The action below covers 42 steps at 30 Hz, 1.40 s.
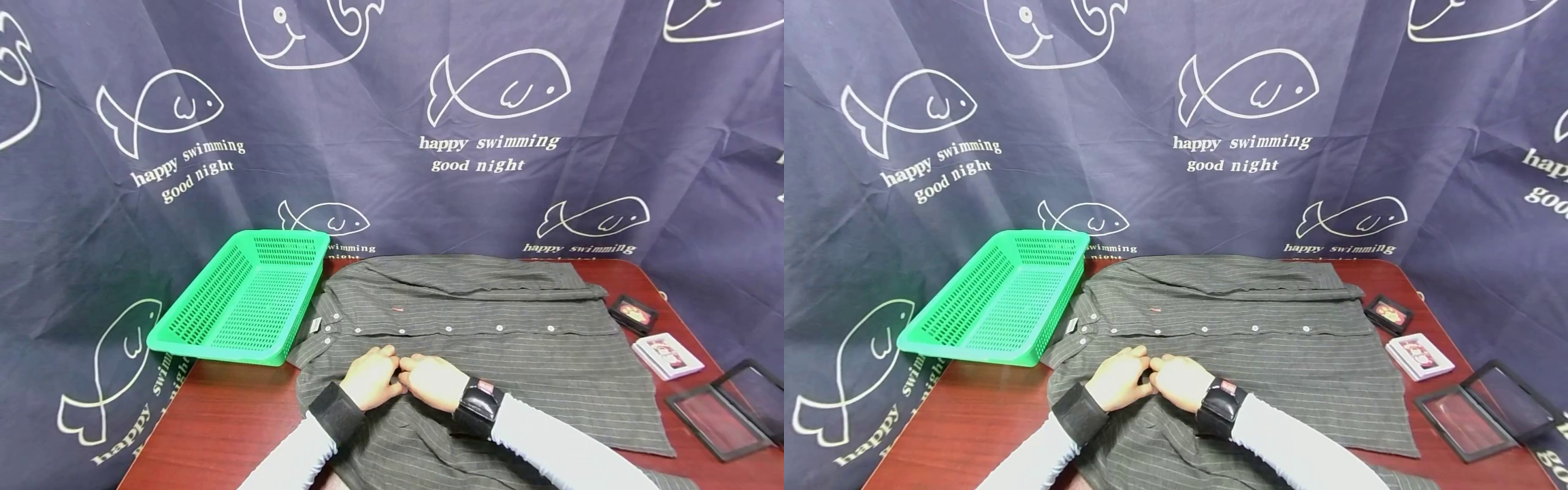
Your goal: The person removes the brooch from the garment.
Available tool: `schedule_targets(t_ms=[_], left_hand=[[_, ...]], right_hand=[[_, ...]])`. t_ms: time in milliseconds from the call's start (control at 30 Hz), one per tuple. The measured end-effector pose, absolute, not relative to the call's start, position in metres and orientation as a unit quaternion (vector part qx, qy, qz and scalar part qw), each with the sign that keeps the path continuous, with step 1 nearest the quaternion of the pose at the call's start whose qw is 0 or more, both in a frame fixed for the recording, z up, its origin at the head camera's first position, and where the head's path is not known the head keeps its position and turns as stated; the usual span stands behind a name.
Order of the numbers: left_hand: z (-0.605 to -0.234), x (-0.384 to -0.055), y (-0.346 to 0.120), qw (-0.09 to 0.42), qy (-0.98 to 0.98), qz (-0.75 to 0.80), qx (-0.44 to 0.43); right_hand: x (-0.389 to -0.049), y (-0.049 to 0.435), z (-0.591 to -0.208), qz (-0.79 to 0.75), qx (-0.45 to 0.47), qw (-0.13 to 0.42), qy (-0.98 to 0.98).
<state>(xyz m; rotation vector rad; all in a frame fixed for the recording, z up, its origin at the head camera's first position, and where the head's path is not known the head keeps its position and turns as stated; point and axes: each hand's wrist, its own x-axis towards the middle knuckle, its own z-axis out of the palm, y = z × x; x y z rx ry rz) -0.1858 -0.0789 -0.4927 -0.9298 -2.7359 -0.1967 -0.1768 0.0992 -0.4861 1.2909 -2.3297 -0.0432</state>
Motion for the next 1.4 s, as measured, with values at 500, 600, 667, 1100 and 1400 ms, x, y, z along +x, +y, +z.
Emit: schedule_targets(t_ms=[500,600,667,1100,1400], left_hand=[[-0.4949,-0.1845,-0.0778,0.153,-0.931,-0.060,-0.325],[-0.4950,-0.1846,-0.0776,0.152,-0.931,-0.061,-0.325],[-0.4942,-0.1843,-0.0775,0.149,-0.932,-0.062,-0.324],[-0.4890,-0.1828,-0.0789,0.138,-0.934,-0.077,-0.320],[-0.4900,-0.1836,-0.0801,0.147,-0.928,-0.080,-0.332]], right_hand=[[-0.1763,0.1003,-0.4903,-0.050,0.472,0.257,-0.842],[-0.1766,0.1010,-0.4908,-0.042,0.472,0.253,-0.843],[-0.1766,0.1009,-0.4909,-0.035,0.474,0.254,-0.842],[-0.1732,0.0991,-0.4856,0.016,0.459,0.246,-0.853],[-0.1757,0.1018,-0.4864,0.062,0.462,0.219,-0.857]])
